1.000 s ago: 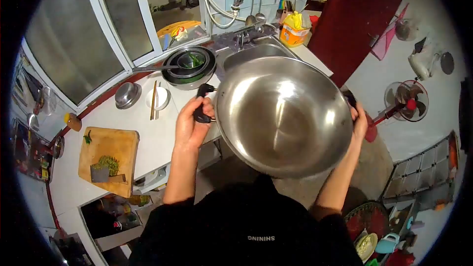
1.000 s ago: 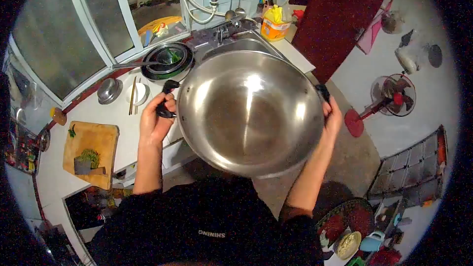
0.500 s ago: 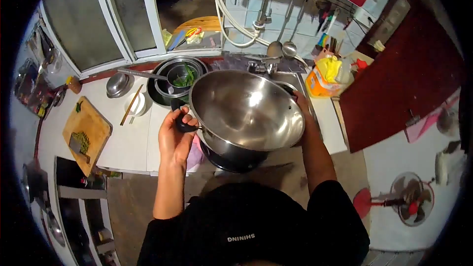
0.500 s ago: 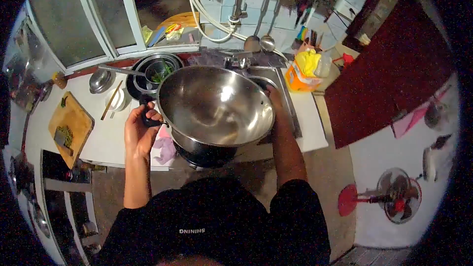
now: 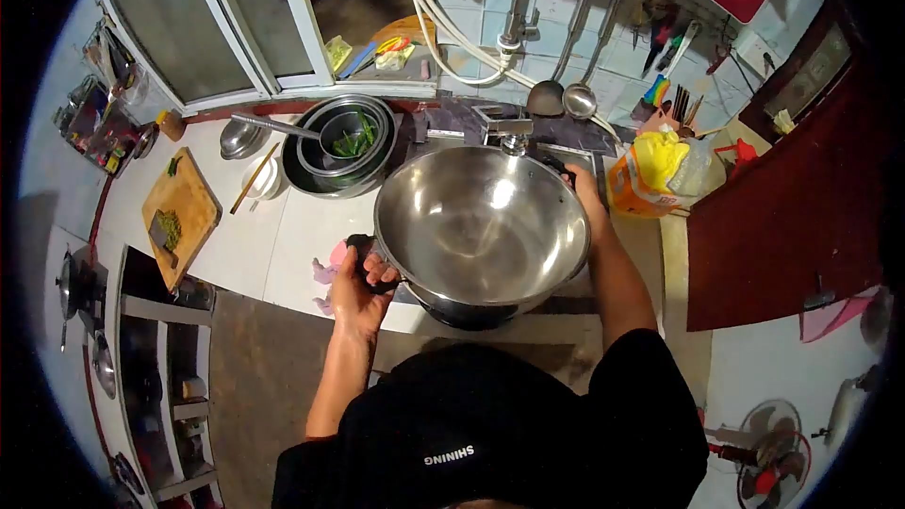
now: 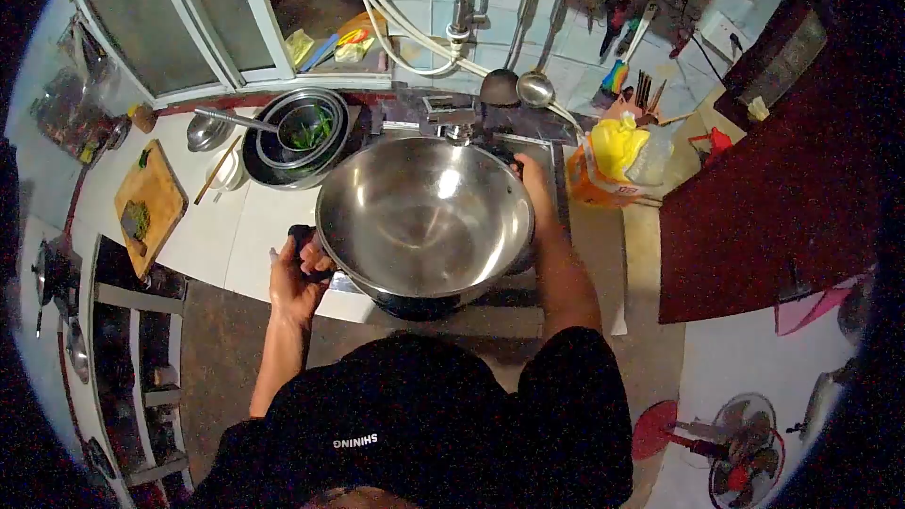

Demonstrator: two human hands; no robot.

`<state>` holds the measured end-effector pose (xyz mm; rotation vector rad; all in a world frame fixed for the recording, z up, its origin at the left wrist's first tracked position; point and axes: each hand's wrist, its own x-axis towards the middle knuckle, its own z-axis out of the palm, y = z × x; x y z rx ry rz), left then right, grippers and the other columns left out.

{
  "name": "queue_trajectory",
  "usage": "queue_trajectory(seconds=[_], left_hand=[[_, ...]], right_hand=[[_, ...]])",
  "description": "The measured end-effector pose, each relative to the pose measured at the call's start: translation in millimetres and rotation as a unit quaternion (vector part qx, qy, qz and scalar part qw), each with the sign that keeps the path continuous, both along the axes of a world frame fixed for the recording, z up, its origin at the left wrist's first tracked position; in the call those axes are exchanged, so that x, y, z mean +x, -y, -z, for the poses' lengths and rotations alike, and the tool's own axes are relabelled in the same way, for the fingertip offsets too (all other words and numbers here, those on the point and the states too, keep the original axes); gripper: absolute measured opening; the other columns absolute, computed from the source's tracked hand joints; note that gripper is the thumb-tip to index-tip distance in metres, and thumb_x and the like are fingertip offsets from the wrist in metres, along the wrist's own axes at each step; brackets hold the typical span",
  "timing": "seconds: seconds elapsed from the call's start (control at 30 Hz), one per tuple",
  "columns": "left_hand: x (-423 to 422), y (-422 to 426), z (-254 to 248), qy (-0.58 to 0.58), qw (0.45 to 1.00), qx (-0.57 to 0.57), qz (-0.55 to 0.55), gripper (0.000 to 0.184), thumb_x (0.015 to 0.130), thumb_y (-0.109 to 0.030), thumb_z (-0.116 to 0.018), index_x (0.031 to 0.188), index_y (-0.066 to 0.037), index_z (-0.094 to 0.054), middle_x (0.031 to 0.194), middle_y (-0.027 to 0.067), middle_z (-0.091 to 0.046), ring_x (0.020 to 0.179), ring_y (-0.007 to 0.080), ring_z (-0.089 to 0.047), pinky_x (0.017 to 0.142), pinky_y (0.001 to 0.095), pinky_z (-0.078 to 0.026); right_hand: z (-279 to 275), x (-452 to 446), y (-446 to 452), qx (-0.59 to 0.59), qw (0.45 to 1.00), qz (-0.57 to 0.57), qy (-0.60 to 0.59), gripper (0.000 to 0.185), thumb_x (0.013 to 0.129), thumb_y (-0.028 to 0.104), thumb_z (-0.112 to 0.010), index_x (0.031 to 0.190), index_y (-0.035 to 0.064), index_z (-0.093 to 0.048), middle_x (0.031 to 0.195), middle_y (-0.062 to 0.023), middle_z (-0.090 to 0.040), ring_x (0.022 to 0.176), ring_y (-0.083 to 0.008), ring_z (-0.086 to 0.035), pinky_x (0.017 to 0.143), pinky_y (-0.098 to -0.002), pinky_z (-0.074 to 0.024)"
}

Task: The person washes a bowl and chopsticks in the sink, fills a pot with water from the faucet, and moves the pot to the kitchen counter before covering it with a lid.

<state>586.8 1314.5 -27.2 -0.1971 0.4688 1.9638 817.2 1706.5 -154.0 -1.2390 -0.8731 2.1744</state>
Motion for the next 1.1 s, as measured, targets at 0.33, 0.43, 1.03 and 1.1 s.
queue_trajectory(seconds=[0.33,0.43,1.03,1.1], left_hand=[[29.2,-6.4,3.7,-0.048,0.998,-0.043,-0.014,0.022,0.093,-0.033,-0.039,0.098,-0.012,-0.043,0.059,-0.0012,-0.035,0.048,0.0101,-0.031,0.054,0.026,-0.032],[30.4,-3.9,5.5,-0.048,0.998,-0.046,-0.013,0.021,0.093,-0.034,-0.038,0.095,-0.013,-0.042,0.059,-0.0012,-0.036,0.047,0.0097,-0.031,0.054,0.0258,-0.032],[30.2,5.6,7.5,-0.029,0.998,-0.043,-0.019,0.018,0.091,-0.03,-0.04,0.086,-0.013,-0.038,0.059,-0.0001,-0.036,0.046,0.0107,-0.033,0.054,0.0275,-0.031],[29.9,6.2,8.2,-0.027,0.998,-0.043,-0.023,0.018,0.092,-0.029,-0.039,0.086,-0.012,-0.038,0.06,0.0008,-0.037,0.046,0.0113,-0.033,0.054,0.0277,-0.032]], right_hand=[[-12.4,-16.4,-17.1,0.3,0.927,-0.064,0.214,0.032,0.079,0.032,-0.056,0.09,0.0022,-0.061,0.079,-0.0062,-0.062,0.067,-0.0227,-0.058,0.059,-0.0339,-0.0453],[4.6,-37.4,-52.4,0.618,0.671,-0.147,0.384,0.038,0.079,0.027,-0.055,0.111,0.0054,-0.054,0.092,-0.0147,-0.062,0.082,-0.0325,-0.059,0.069,-0.0399,-0.0462],[39.5,-113.8,-130.4,0.616,0.52,-0.248,0.537,0.038,0.074,0.039,-0.055,0.099,0.0114,-0.062,0.093,-0.0165,-0.062,0.088,-0.0359,-0.058,0.077,-0.0395,-0.0447],[17.9,-111.7,-118.3,0.633,0.491,-0.279,0.53,0.039,0.069,0.032,-0.062,0.104,0.0137,-0.059,0.095,-0.0157,-0.062,0.089,-0.0358,-0.058,0.075,-0.0405,-0.0461]])
